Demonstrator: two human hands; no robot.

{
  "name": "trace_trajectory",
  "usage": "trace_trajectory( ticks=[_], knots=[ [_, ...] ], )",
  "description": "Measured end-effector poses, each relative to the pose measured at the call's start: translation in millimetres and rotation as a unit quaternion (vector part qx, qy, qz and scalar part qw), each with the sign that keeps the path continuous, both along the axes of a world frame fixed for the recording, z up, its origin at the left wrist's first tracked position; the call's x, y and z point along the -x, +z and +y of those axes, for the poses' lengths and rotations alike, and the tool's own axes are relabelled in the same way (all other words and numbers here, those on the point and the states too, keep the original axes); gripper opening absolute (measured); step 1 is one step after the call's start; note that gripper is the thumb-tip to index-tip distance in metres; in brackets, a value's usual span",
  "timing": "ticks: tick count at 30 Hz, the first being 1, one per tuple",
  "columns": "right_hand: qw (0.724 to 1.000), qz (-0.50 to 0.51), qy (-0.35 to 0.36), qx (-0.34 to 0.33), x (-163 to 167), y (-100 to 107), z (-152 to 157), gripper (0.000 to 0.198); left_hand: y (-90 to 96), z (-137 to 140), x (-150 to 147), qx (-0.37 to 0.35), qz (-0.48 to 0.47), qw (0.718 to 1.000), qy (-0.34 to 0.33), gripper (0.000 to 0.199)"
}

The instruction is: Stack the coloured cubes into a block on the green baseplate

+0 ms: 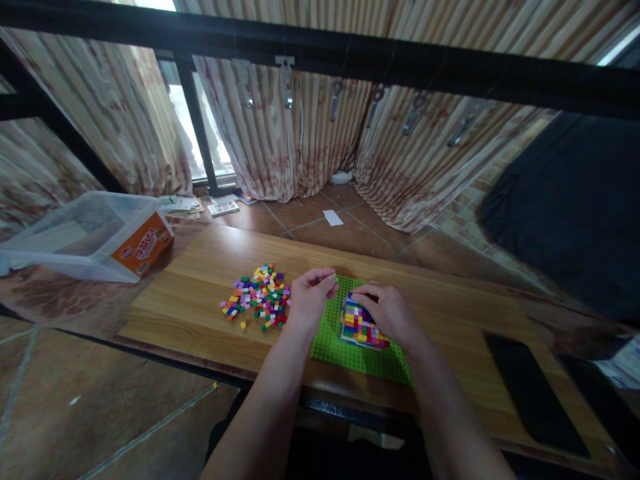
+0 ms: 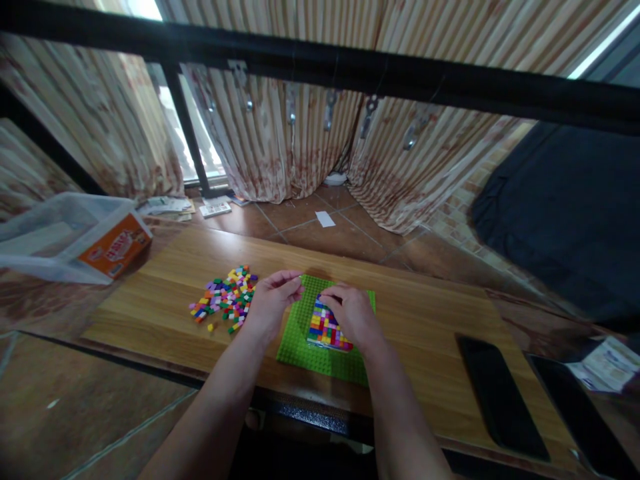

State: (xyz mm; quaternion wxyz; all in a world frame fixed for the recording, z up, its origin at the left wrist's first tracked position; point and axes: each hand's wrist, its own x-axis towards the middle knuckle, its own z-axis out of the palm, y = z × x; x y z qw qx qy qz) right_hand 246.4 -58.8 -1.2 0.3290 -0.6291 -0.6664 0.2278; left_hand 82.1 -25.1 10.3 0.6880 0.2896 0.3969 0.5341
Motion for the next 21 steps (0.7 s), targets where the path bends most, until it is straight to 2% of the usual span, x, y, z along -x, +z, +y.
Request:
trace_trajectory(
  ticks=[6, 13, 21],
  knots=[
    [0.999, 0.04, -0.015, -0.021, -3, -7, -3, 0.022, 2.8, -3, 1, 0.012, 0.017, 1.0, -0.013, 0.017],
    [0.987, 0.127, -0.064, -0.08, -2, 12, -8, 0.033, 2.3, -7, -2, -0.035, 0.068, 0.996, -0.052, 0.012],
    [0.977, 0.197, -0.064, -0.043, 9, 17, -11, 0.019, -1.4, -9, -12, -0.104, 0.085, 0.986, -0.094, 0.012]
  ],
)
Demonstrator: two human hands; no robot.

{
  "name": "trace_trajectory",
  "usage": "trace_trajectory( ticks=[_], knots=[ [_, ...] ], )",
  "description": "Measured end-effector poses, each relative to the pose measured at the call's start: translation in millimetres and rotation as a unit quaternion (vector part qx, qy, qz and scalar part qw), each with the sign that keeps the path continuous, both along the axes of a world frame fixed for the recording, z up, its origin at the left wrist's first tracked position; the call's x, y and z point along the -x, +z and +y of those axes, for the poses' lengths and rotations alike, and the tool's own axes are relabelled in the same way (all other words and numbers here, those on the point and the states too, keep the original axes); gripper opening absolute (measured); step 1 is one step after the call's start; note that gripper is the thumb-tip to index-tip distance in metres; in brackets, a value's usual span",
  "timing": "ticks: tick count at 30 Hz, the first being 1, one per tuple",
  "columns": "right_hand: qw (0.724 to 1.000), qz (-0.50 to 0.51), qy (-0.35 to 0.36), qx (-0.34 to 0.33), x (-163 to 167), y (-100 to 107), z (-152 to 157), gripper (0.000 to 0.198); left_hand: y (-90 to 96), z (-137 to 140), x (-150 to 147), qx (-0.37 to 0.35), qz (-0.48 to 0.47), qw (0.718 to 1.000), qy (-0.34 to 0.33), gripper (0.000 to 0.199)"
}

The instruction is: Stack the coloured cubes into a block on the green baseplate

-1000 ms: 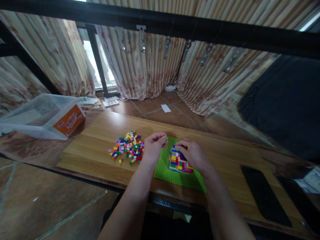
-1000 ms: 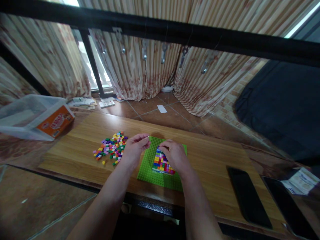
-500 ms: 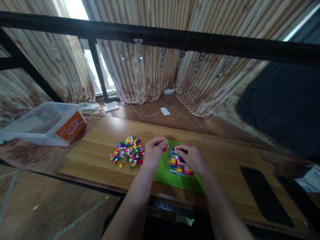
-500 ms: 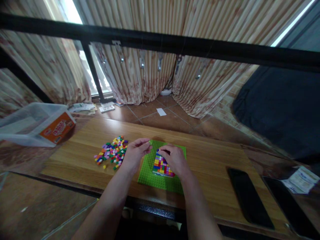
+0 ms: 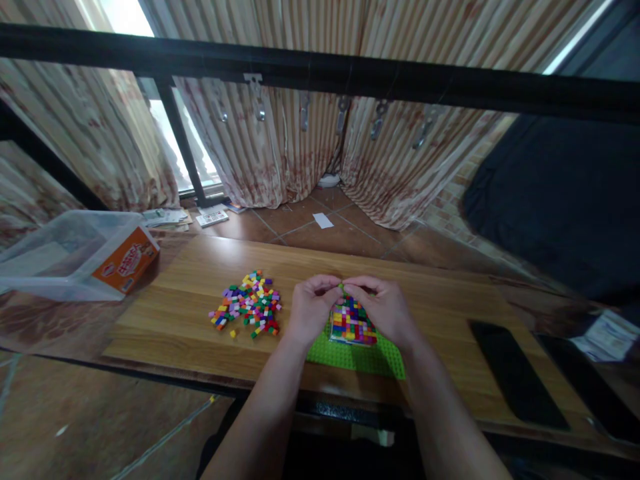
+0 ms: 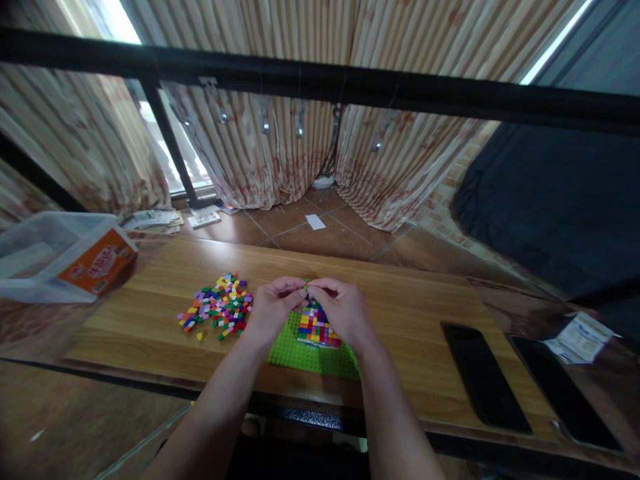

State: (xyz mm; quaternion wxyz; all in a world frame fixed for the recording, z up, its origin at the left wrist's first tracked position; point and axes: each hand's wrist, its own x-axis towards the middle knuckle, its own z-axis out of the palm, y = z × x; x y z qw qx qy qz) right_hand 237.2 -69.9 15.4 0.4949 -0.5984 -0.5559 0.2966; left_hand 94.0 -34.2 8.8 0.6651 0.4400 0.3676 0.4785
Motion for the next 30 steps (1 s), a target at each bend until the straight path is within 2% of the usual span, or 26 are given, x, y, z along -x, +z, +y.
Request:
trace_trajectory(
  ticks=[8, 12, 14, 21, 26, 30],
  knots=[
    [1.0, -0.001, -0.004, 0.017, -3, -3, -2, 0.016, 0.9, 2, 2, -0.011, 0.031, 0.999, 0.0, 0.012],
    [0.997, -0.071, 0.009, 0.007, -7, -4, -3, 0.014, -2.5, 10, 9, -0.006, 0.077, 0.994, 0.079, 0.009],
    [0.994, -0.109, 0.023, 0.011, -7, -6, -3, 0.011, -8.5, 14, 12, -0.003, 0.106, 0.99, 0.096, 0.009],
    [0.982, -0.184, -0.03, 0.026, -3, -13, 2, 0.005, -28.8, 17, 9, -0.043, 0.201, 0.979, -0.001, 0.015],
    [0.985, -0.167, -0.034, 0.021, -4, -18, 5, 0.006, -27.9, 15, 5, -0.038, 0.19, 0.98, -0.043, 0.017],
    [0.99, -0.118, -0.041, 0.062, -7, -23, 7, 0.013, -29.3, 14, 1, -0.034, 0.164, 0.985, -0.05, 0.014]
  ],
)
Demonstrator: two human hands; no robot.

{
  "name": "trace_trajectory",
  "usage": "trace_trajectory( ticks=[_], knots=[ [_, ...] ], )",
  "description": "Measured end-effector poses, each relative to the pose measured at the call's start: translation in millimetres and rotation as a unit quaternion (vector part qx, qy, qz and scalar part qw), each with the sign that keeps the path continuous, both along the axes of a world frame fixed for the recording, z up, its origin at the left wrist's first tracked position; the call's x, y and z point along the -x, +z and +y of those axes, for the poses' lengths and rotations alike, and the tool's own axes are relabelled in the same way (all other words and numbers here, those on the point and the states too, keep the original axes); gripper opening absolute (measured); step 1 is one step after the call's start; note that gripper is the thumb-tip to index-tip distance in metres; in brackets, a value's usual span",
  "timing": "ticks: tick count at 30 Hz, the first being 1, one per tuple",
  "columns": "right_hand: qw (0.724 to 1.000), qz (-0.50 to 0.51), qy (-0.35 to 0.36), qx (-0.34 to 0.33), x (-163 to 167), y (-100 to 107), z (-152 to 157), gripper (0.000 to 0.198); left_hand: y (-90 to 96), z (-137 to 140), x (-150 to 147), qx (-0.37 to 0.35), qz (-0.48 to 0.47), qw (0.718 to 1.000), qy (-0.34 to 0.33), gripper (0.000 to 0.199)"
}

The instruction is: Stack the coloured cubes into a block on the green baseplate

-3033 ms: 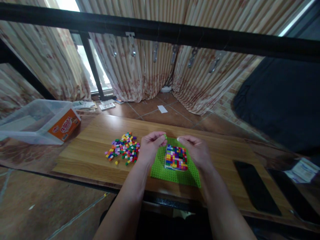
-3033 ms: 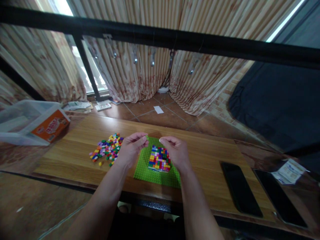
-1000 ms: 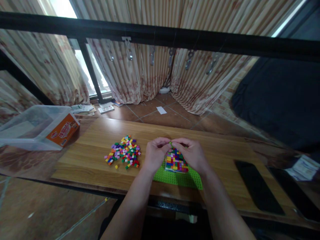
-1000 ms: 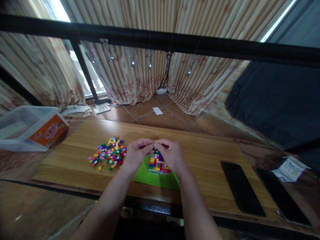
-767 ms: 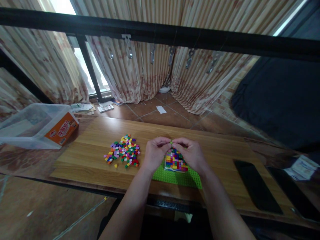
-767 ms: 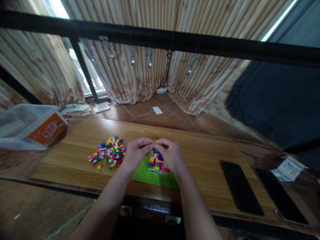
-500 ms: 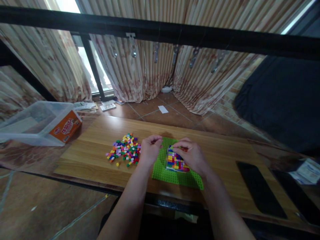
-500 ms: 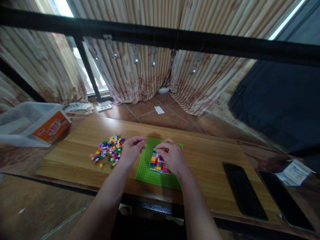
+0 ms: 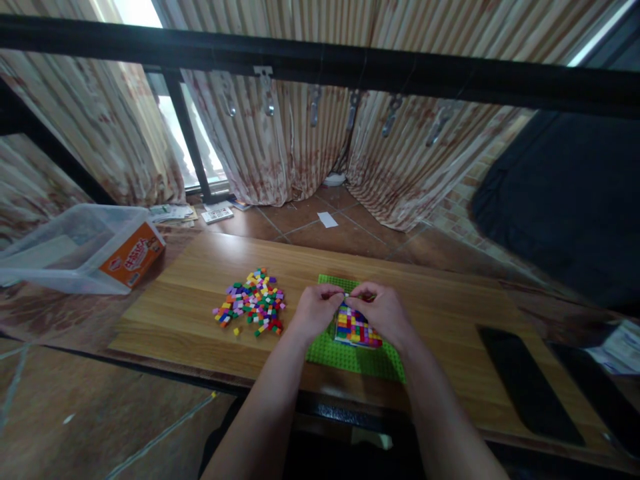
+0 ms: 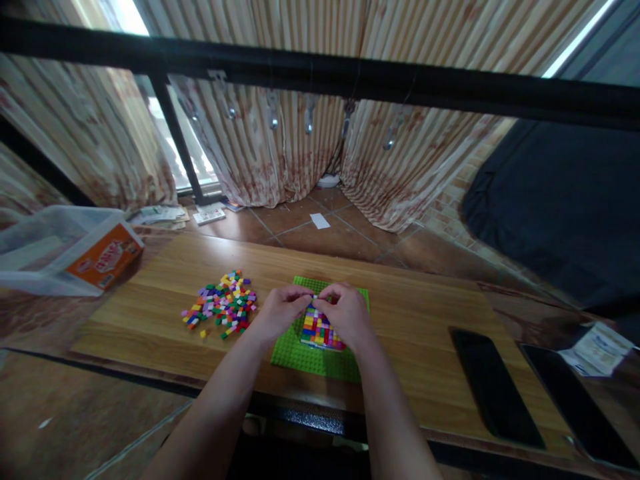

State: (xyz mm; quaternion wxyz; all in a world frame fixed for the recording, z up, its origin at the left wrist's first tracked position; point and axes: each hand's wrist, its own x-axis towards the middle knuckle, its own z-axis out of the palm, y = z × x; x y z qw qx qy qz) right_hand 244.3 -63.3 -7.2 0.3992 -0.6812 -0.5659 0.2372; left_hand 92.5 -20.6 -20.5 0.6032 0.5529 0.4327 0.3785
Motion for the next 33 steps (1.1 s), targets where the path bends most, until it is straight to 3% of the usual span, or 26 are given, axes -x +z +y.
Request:
trace_trajectory(
  ticks=[10, 15, 23, 33],
  knots=[
    [0.979, 0.199, -0.009, 0.04, 2, -7, 4, 0.029, -0.6, -1, -4, 0.081, -0.095, 0.992, 0.029, 0.007],
    [0.966, 0.252, -0.022, 0.047, 5, -12, 2, 0.032, -4.9, -1, -8, 0.075, -0.09, 0.992, 0.05, 0.008],
    [0.957, 0.288, -0.021, 0.029, 4, -16, -1, 0.044, 0.1, -6, -5, 0.056, -0.08, 0.994, 0.056, 0.012],
    [0.95, 0.281, -0.133, -0.02, -3, -32, 8, 0.048, -3.3, -4, -12, 0.02, -0.043, 0.997, 0.061, 0.021]
  ],
)
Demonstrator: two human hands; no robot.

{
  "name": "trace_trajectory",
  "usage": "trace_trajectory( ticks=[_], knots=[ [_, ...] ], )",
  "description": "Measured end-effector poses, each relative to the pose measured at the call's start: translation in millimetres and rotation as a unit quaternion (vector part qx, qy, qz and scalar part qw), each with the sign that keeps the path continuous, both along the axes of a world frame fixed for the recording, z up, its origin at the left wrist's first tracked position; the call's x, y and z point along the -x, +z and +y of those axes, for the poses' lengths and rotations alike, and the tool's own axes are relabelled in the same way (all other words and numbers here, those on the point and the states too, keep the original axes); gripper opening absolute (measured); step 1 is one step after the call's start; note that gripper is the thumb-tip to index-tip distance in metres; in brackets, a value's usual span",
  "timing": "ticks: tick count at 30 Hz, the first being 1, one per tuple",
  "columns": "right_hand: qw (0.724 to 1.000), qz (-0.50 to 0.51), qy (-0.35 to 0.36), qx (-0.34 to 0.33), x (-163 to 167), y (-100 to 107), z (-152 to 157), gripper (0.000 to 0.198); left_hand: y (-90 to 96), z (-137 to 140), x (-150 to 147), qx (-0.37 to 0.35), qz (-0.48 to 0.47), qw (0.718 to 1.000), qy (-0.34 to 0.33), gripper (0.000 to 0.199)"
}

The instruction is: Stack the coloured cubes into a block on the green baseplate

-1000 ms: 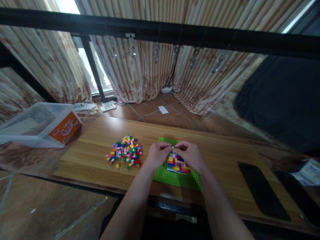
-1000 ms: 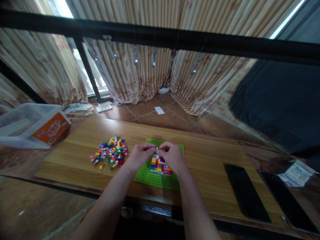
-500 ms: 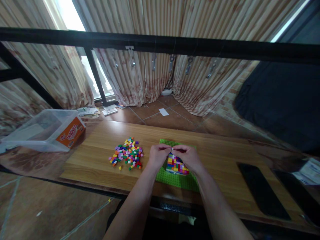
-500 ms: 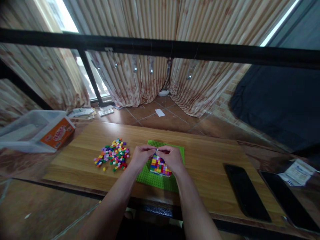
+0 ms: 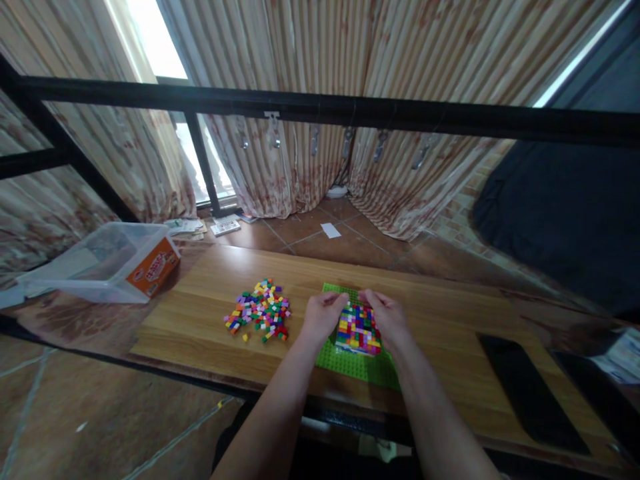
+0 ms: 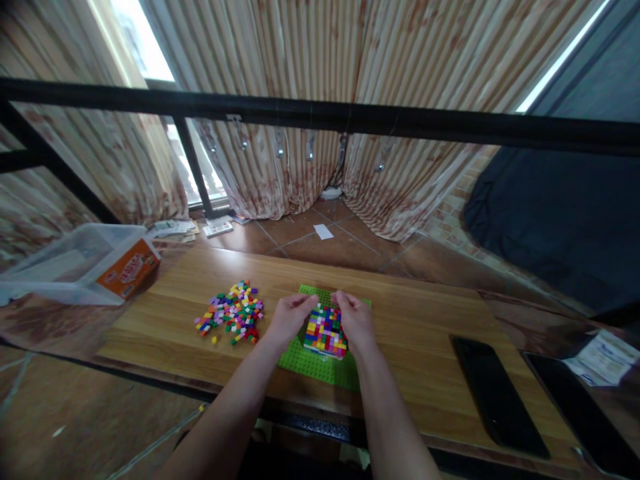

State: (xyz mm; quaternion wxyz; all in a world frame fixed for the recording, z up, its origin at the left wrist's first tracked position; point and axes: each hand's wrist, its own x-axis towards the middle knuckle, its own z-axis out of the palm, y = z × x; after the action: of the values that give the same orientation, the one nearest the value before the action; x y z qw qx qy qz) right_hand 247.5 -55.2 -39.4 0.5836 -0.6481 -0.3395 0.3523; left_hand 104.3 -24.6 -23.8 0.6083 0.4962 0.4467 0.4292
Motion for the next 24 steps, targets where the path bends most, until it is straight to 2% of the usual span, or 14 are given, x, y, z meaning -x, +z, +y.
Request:
trace_trajectory(
  ticks=[3, 13, 15, 17, 20, 22, 24],
  knots=[
    [1.0, -0.01, -0.001, 0.008, 3, -3, 0, 0.046, -3.7, -1, -6, -0.013, 0.029, 0.999, 0.013, 0.012],
    [0.993, -0.109, 0.024, 0.027, 0, -6, 4, 0.049, -4.4, -5, -13, -0.028, 0.094, 0.995, 0.036, 0.013],
    [0.987, -0.155, 0.021, 0.024, -1, 0, 2, 0.048, -2.2, -8, -13, -0.031, 0.102, 0.994, 0.037, 0.014],
    [0.968, -0.25, 0.0, 0.016, 1, 12, -1, 0.044, 1.1, -11, -12, -0.036, 0.107, 0.993, 0.04, 0.016],
    [0.926, -0.37, -0.06, -0.044, 19, 36, -6, 0.037, 7.7, -11, -2, -0.045, 0.088, 0.993, 0.069, 0.026],
    [0.918, -0.382, -0.023, -0.107, 40, 49, -8, 0.033, 13.0, -6, 11, -0.05, 0.039, 0.991, 0.116, 0.032],
    [0.92, -0.36, 0.045, -0.147, 65, 54, -8, 0.028, 18.9, 2, 30, -0.044, -0.022, 0.984, 0.171, 0.029]
  ],
)
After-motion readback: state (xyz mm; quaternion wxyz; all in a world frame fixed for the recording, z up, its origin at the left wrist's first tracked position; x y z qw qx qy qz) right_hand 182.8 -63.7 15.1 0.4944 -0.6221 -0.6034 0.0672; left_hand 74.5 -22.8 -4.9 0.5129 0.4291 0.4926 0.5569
